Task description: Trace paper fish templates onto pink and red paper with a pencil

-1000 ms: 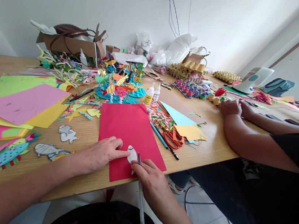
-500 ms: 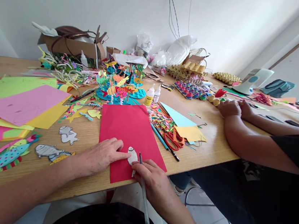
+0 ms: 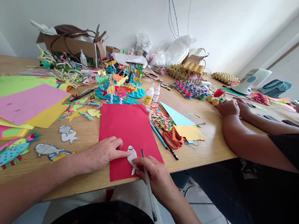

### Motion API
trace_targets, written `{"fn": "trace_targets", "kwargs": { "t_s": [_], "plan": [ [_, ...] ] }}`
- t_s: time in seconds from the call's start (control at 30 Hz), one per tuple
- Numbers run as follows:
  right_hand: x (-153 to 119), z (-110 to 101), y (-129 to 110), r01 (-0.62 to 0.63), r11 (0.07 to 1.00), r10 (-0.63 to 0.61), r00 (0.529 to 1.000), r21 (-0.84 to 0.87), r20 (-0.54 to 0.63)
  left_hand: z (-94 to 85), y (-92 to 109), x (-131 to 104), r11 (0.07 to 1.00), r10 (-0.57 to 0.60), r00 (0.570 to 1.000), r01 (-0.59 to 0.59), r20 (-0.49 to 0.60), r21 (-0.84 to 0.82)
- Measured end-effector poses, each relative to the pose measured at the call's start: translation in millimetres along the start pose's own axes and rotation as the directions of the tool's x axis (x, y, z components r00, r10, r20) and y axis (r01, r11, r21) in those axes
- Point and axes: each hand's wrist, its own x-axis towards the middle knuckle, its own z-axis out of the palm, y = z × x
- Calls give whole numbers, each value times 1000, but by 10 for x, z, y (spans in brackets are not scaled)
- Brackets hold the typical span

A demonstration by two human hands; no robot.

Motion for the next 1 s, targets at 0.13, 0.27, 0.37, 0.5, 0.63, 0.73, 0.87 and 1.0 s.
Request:
{"fn": "trace_targets", "kwargs": {
  "t_s": [0.13, 0.27, 0.37, 0.5, 0.63, 0.73, 0.87, 1.0],
  "plan": [
    [3, 18, 17, 28, 1000, -28, 999, 14, -21, 23, -38, -5, 1000, 15, 1000, -15, -8, -16],
    [0, 26, 33, 76, 997, -75, 997, 22, -37, 55, -78, -15, 998, 45, 998, -47, -38, -50],
    [1, 21, 38, 137, 990, -137, 989, 10, -55, 54, -85, -23, 996, 49, 998, -52, -37, -72],
    [12, 15, 34, 184, 983, -185, 981, -24, -64, 36, -83, -27, 995, 50, 998, -53, -39, -82],
    [12, 33, 26, 202, 978, -207, 975, -61, -86, 26, -85, -25, 995, 62, 997, -65, -37, -71],
    [0, 53, 17, 209, 973, -218, 971, -100, -97, 30, -82, -20, 996, 59, 998, -60, -30, -60],
    [-4, 47, -3, 197, 974, -207, 975, -115, -84, 39, -62, -13, 998, 50, 998, -51, -29, -46],
    [41, -14, -39, 154, 985, -156, 987, -79, -27, 29, -31, -14, 999, 41, 998, -42, -38, -7]
  ]
}}
